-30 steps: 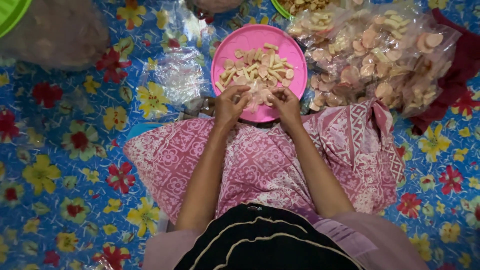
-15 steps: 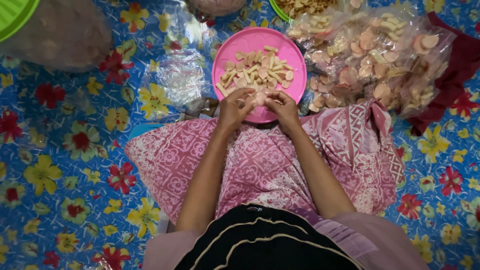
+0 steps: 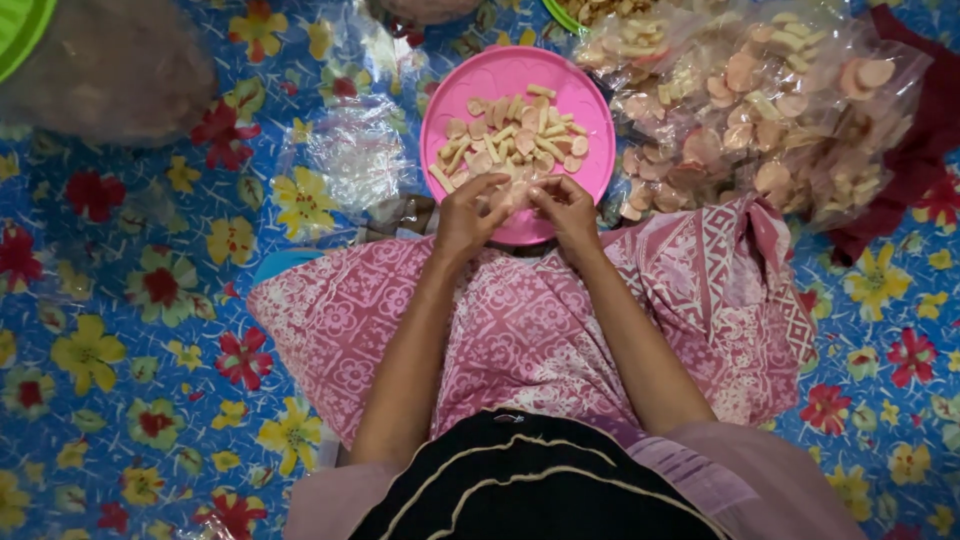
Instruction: Packaging sliced snack items from a plate into a plastic bag
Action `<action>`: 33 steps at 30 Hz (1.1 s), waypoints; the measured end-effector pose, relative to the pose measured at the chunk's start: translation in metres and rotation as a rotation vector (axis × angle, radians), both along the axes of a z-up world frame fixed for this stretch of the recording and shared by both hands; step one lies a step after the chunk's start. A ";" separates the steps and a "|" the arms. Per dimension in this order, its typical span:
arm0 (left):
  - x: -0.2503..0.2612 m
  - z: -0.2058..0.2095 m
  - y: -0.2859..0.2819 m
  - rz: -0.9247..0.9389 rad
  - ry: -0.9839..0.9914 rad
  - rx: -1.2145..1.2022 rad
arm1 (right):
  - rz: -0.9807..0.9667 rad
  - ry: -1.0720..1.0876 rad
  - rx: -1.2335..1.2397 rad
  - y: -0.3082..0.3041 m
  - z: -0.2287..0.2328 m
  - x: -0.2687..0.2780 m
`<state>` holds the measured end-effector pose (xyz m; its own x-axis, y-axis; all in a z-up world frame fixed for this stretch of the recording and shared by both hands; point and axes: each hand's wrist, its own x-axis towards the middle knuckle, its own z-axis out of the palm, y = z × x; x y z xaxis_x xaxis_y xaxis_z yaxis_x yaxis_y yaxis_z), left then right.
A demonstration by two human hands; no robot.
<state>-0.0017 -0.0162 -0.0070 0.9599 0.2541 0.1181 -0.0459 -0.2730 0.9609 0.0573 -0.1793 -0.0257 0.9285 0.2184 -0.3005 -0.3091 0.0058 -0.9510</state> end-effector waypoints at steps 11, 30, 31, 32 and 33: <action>-0.002 0.045 -0.004 0.035 0.222 0.004 | 0.084 -0.164 0.028 0.002 -0.019 0.005; 0.001 0.024 0.009 0.370 0.084 -0.497 | -0.024 -0.452 -0.634 -0.007 0.000 0.008; 0.002 0.026 0.009 0.370 0.082 -0.498 | -0.024 -0.454 -0.634 -0.010 -0.012 0.010; 0.001 0.027 0.009 0.368 0.092 -0.497 | 0.040 -0.603 -0.702 -0.012 -0.023 0.011; 0.001 0.028 0.008 0.367 0.101 -0.495 | 0.106 -0.752 -0.767 -0.014 -0.034 0.012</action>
<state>-0.0008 -0.0078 0.0215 0.7999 0.5710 -0.1849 0.0638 0.2254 0.9722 0.0690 -0.1929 -0.0600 0.9196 0.3045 0.2484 0.3919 -0.6649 -0.6359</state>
